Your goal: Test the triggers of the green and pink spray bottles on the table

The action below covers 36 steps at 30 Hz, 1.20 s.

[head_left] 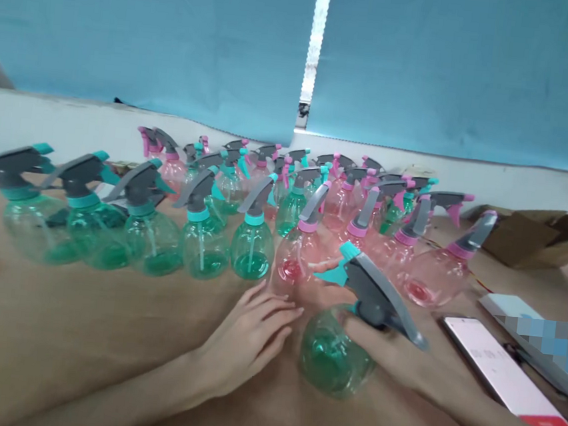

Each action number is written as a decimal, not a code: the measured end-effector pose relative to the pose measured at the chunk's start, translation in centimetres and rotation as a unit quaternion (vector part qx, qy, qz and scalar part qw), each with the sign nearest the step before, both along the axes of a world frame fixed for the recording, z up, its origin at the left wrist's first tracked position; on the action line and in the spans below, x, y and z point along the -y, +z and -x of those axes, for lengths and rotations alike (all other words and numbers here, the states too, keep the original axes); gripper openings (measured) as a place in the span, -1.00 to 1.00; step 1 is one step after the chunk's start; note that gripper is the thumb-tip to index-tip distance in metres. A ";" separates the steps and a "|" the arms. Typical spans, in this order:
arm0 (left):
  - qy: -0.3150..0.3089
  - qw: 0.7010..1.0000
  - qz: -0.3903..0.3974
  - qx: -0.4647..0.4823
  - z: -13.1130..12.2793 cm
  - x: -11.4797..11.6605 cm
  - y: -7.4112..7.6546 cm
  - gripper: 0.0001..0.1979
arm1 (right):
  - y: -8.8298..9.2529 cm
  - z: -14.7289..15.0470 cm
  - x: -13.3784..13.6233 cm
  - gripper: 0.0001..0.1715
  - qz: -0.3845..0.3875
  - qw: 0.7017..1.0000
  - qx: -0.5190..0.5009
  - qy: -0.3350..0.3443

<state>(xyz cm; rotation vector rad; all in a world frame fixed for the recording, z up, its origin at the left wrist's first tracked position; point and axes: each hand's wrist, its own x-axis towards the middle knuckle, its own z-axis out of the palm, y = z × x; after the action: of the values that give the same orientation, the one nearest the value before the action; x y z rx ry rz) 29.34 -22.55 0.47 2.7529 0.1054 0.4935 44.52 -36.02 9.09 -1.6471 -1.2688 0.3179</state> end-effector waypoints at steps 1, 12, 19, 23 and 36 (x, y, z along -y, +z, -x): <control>0.003 1.000 -0.010 -0.006 0.0 -0.3 -0.3 -0.67 | -0.1 -0.1 -0.1 -0.79 0.001 1.000 -0.007 0.000; 0.022 0.997 -0.040 -0.066 -0.2 -0.5 -1.3 -0.61 | -0.2 -0.6 0.3 -0.76 -0.008 1.000 -0.016 0.023; 0.027 0.993 -0.059 -0.097 -0.3 -0.5 -1.1 -0.59 | -0.8 -1.0 0.0 -0.89 -0.019 1.000 -0.012 -0.012; 0.034 0.992 -0.068 -0.103 -0.4 -0.6 -1.3 -0.57 | -1.6 -1.3 -0.1 -0.91 -0.021 1.000 -0.020 -0.008; 0.036 0.990 -0.086 -0.107 -0.4 -0.4 -1.0 -0.59 | -1.4 -1.0 -0.8 -0.63 -0.024 0.994 -0.045 0.100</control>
<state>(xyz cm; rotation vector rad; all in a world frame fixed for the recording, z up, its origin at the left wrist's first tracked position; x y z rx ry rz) 29.69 -22.14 -0.50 2.9743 0.2248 0.2323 45.51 -35.23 7.72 -1.4517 -1.3650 0.4756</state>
